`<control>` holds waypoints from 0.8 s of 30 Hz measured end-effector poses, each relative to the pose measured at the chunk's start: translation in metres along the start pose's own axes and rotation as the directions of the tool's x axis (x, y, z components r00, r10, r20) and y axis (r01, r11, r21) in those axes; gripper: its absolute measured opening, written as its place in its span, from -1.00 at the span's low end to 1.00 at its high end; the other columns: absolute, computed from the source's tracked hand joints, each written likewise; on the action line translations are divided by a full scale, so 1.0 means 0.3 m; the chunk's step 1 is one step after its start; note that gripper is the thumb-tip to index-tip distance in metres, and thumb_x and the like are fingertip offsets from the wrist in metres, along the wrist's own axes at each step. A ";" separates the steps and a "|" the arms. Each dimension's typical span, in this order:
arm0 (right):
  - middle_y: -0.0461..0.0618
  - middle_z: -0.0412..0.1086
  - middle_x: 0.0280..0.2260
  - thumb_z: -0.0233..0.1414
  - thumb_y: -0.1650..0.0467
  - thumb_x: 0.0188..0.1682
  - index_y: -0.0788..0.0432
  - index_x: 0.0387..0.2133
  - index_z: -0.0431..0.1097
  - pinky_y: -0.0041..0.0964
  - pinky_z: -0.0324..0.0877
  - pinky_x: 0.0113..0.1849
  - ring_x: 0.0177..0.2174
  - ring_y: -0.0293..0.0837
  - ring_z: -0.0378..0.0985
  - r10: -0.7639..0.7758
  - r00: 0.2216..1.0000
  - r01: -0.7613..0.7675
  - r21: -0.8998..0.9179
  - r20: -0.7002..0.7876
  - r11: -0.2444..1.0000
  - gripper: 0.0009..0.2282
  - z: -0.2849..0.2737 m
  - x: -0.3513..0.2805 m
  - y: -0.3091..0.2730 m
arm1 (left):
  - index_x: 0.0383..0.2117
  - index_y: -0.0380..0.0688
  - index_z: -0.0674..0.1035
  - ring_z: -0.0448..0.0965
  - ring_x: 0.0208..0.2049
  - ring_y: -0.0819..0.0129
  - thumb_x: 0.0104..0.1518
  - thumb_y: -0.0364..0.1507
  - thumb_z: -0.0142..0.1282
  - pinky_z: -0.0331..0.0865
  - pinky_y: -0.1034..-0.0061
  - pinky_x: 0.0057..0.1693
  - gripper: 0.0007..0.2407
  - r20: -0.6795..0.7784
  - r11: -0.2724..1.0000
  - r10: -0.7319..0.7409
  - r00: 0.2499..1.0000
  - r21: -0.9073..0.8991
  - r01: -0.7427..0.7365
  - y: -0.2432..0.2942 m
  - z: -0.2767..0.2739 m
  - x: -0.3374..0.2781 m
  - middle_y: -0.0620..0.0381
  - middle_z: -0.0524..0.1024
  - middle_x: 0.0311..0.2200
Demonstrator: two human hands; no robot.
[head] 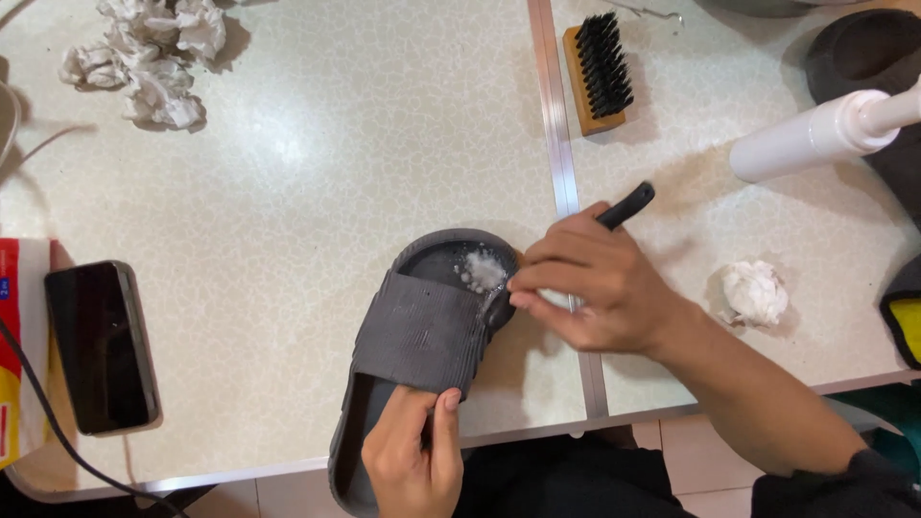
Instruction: The person cleans a grey slide on a countertop using a small brush and a white cleaning foam. They scrub the upper strap and the sole of the slide, occasionally dipping the brush into a bowl of water and applying more foam from a bottle.
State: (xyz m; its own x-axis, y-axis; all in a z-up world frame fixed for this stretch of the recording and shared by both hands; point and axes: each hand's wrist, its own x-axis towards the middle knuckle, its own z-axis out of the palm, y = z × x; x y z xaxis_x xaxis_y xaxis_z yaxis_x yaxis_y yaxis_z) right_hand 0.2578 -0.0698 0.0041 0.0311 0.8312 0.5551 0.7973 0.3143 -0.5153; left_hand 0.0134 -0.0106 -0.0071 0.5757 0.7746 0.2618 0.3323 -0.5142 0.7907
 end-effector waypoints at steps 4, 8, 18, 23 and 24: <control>-0.08 0.47 -0.41 0.23 0.48 -0.05 0.15 -0.43 0.50 -0.17 0.27 -0.18 -0.40 -0.07 0.41 -0.002 1.000 0.002 -0.081 0.000 0.997 -0.95 -0.001 0.007 -0.012 | -0.63 -0.16 0.43 0.13 -0.65 0.48 0.22 -0.48 0.05 0.03 0.57 -0.49 -0.78 0.033 0.997 0.061 0.998 -0.052 -0.059 -0.022 -0.012 0.005 0.25 0.24 -0.69; -0.08 0.49 -0.44 0.19 0.49 -0.02 0.20 -0.43 0.48 -0.18 0.33 -0.14 -0.41 -0.10 0.45 0.004 1.000 -0.004 -0.066 0.007 0.998 -0.95 0.001 0.010 0.012 | -0.63 -0.14 0.48 0.16 -0.67 0.54 0.20 -0.46 0.11 0.05 0.63 -0.52 -0.79 0.072 0.995 0.039 0.997 -0.090 -0.032 -0.026 -0.023 0.008 0.29 0.29 -0.70; -0.17 0.36 -0.50 0.14 0.44 0.00 0.08 -0.47 0.43 -0.10 0.12 -0.11 -0.41 -0.09 0.32 -0.030 0.999 0.040 -0.246 0.042 0.969 -0.93 0.021 0.048 0.000 | -0.64 -0.13 0.51 0.19 -0.67 0.56 0.19 -0.45 0.14 0.06 0.63 -0.52 -0.79 0.093 0.986 0.016 0.996 -0.167 -0.001 -0.024 -0.042 0.021 0.29 0.33 -0.70; -0.18 0.31 -0.55 0.08 0.43 0.01 0.08 -0.48 0.40 -0.13 0.08 -0.28 -0.46 -0.11 0.23 -0.088 0.995 0.098 -0.217 0.056 0.971 -0.92 0.038 0.051 0.060 | -0.58 -0.15 0.53 0.22 -0.64 0.55 0.23 -0.43 0.07 0.10 0.63 -0.49 -0.79 0.119 0.986 0.024 0.993 -0.167 -0.004 -0.024 -0.037 0.026 0.29 0.34 -0.67; -0.18 0.31 -0.55 0.08 0.43 0.01 0.08 -0.48 0.40 -0.13 0.08 -0.28 -0.46 -0.11 0.23 -0.086 0.995 0.096 -0.219 0.054 0.971 -0.92 0.038 0.053 0.038 | -0.58 -0.15 0.53 0.22 -0.64 0.55 0.23 -0.43 0.07 0.10 0.63 -0.49 -0.79 0.121 0.986 0.027 0.992 -0.168 -0.006 -0.024 -0.036 0.019 0.29 0.34 -0.67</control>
State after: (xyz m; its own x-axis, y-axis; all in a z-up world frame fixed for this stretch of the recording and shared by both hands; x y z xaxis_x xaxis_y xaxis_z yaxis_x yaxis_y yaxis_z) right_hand 0.2605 -0.0477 -0.0002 -0.0700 0.8244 0.5616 0.9092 0.2843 -0.3040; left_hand 0.0063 0.0015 -0.0053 0.6708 0.7102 0.2135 0.1986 -0.4494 0.8710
